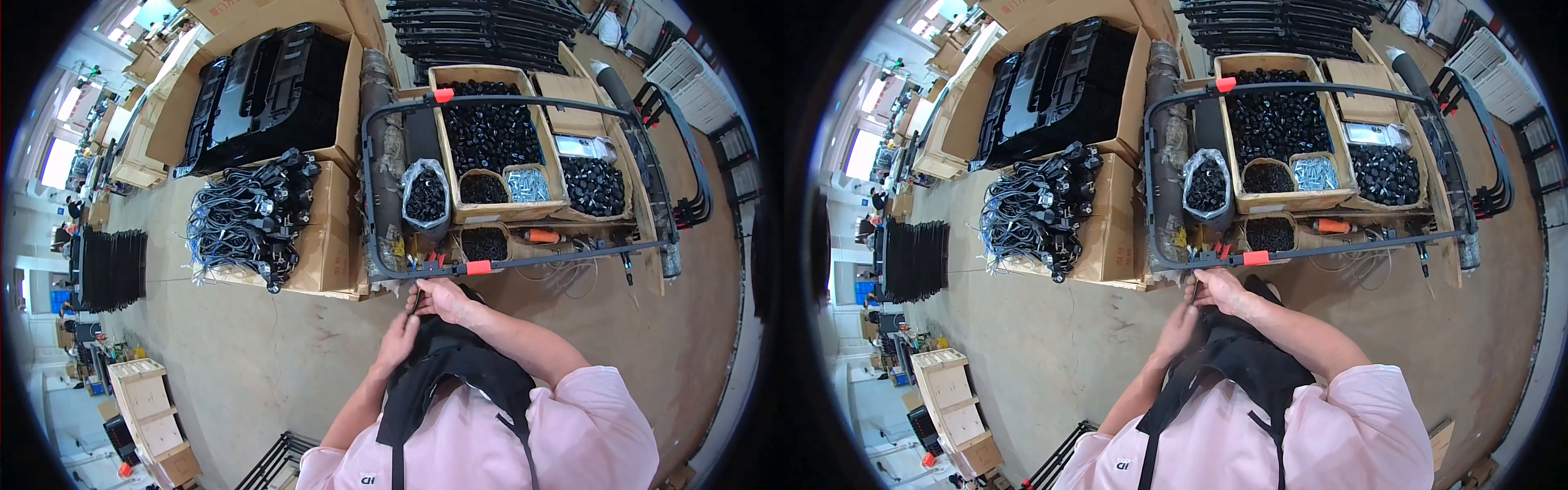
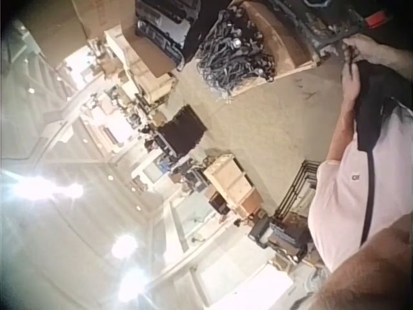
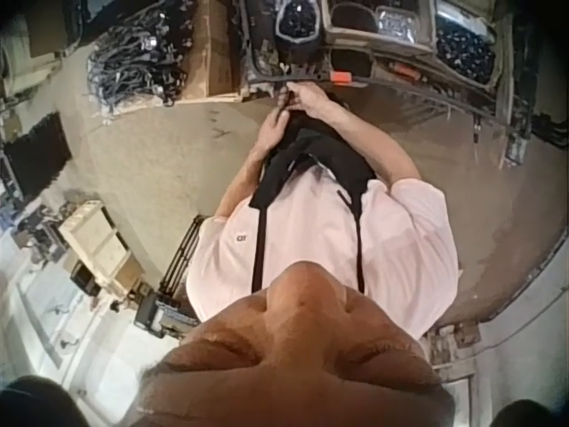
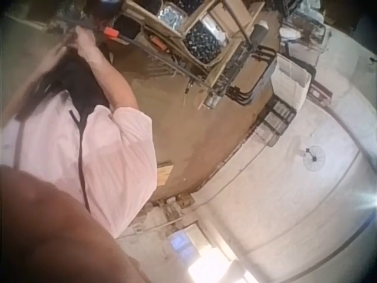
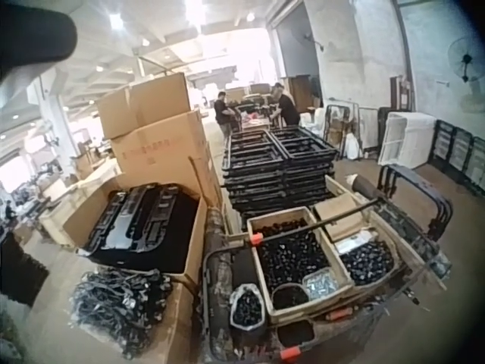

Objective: Assembling a plastic engine housing and wiring harness onto a metal frame using an electric screwdriver and wire cutters.

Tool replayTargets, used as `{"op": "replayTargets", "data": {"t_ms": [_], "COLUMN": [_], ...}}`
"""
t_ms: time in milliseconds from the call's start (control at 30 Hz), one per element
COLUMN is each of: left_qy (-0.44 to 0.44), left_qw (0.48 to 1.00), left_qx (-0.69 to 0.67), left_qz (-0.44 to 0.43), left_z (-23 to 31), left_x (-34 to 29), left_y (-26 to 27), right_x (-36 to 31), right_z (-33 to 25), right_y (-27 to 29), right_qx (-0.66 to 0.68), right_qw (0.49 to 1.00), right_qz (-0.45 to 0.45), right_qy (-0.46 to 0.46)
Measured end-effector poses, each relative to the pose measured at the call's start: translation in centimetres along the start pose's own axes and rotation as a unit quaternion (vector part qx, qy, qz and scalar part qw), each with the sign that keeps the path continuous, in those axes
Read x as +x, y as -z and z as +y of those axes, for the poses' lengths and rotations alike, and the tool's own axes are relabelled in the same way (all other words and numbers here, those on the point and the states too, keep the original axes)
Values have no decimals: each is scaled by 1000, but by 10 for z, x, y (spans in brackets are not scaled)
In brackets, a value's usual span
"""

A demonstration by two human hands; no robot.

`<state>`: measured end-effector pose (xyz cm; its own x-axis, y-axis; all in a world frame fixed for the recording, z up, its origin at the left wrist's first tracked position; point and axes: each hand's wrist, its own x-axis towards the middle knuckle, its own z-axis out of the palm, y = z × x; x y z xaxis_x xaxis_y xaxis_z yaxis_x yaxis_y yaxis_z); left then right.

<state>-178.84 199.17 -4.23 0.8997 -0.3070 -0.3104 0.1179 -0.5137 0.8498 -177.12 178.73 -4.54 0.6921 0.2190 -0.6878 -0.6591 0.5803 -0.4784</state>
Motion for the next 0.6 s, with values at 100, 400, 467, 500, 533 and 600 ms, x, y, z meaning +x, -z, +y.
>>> {"op": "replayTargets", "data": {"t_ms": [100,400,467,500,533,600], "left_qy": [-53,-70,47,47,53,42], "left_qw": [995,997,997,997,997,997], "left_qx": [28,21,-21,-20,-35,-48], "left_qz": [-82,-11,-65,-62,-53,-47], "left_z": [-20,-18,-11,-9,-7,7], "left_x": [-2,-6,-2,-2,-1,4], "left_y": [-2,-3,-6,-7,-10,-10], "right_x": [-5,-58,-22,-6,8,28], "right_z": [-8,-138,-150,-153,-152,-143], "right_y": [-8,-41,-27,-26,-26,-19], "right_qx": [-22,-669,-680,-715,-740,-716], "right_qw": [1000,703,687,682,665,696], "right_qz": [-17,124,150,125,98,54], "right_qy": [-14,206,206,91,-26,-18]}}
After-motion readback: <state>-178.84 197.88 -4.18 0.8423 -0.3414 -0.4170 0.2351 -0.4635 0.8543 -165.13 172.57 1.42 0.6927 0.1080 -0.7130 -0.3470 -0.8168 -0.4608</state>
